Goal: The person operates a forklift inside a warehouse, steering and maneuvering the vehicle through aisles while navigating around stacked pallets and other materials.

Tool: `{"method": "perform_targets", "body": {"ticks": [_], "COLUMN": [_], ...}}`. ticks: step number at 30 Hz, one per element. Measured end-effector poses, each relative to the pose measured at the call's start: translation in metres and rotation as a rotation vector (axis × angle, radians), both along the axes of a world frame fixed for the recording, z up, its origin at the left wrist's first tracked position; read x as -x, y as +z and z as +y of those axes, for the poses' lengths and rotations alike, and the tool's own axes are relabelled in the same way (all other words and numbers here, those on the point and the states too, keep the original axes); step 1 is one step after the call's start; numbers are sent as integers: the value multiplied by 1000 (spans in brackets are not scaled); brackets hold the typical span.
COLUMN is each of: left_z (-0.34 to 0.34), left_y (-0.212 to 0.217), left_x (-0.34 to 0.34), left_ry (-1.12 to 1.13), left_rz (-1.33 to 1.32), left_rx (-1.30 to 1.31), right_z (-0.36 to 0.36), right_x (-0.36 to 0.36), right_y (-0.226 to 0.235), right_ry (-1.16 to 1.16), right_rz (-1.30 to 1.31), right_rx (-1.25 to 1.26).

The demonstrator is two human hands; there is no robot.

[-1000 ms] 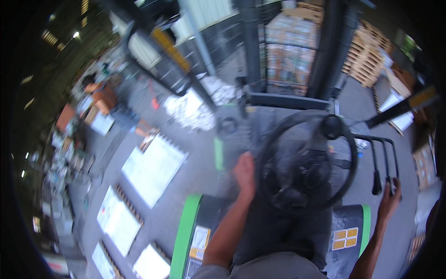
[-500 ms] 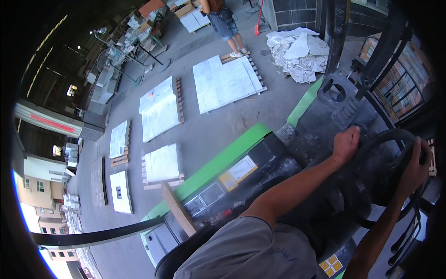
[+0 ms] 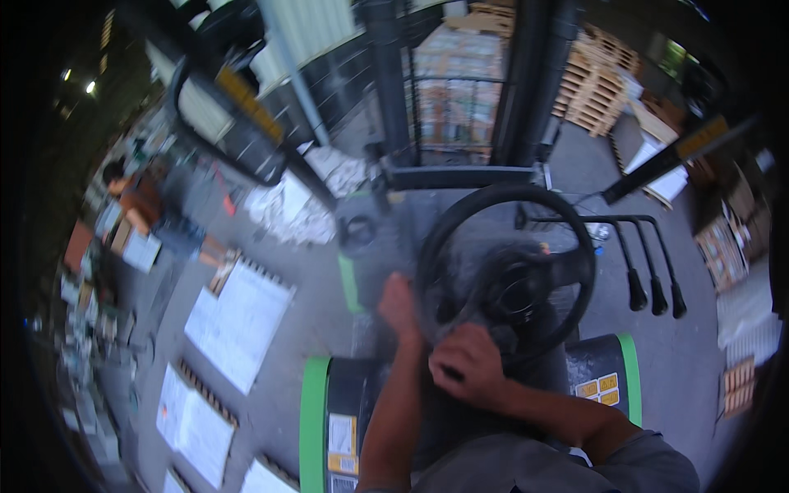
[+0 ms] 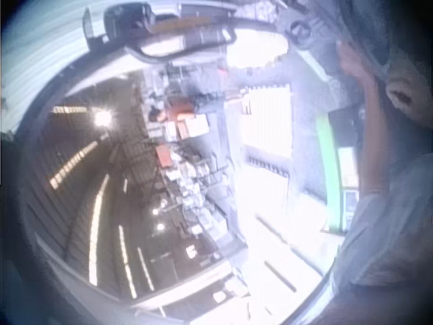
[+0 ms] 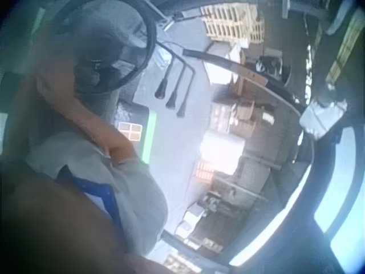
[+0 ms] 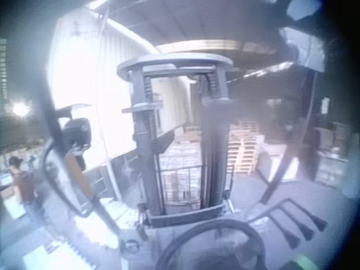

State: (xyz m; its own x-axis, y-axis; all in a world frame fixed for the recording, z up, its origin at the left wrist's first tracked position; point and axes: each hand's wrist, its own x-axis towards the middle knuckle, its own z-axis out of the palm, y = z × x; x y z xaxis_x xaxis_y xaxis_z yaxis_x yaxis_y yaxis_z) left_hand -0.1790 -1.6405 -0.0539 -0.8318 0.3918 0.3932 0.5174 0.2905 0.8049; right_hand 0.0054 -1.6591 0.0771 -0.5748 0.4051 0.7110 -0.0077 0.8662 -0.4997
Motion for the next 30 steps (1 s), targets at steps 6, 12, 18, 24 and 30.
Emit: {"method": "perform_targets", "body": {"ticks": [6, 12, 18, 24, 30], "left_z": [-15, -23, -31, -36, -42], "left_y": [26, 29, 35, 45, 36], "left_x": [-11, -14, -23, -32, -32], "left_ry": [-127, -144, -238, -240, -204], "left_rz": [-469, -495, -489, -349, -405], "left_rx": [-257, -284, -371, -322, -320], "right_z": [-21, -25, -28, -30, -31], "right_x": [-39, -37, -49, -74, -88], "right_y": [-12, -11, -11, -13, -17], "right_ry": [-17, 1, 11, -3, -11], "right_rz": [9, 27, -3, 6, -10], "right_rx": [106, 136, 140, 145, 158]}}
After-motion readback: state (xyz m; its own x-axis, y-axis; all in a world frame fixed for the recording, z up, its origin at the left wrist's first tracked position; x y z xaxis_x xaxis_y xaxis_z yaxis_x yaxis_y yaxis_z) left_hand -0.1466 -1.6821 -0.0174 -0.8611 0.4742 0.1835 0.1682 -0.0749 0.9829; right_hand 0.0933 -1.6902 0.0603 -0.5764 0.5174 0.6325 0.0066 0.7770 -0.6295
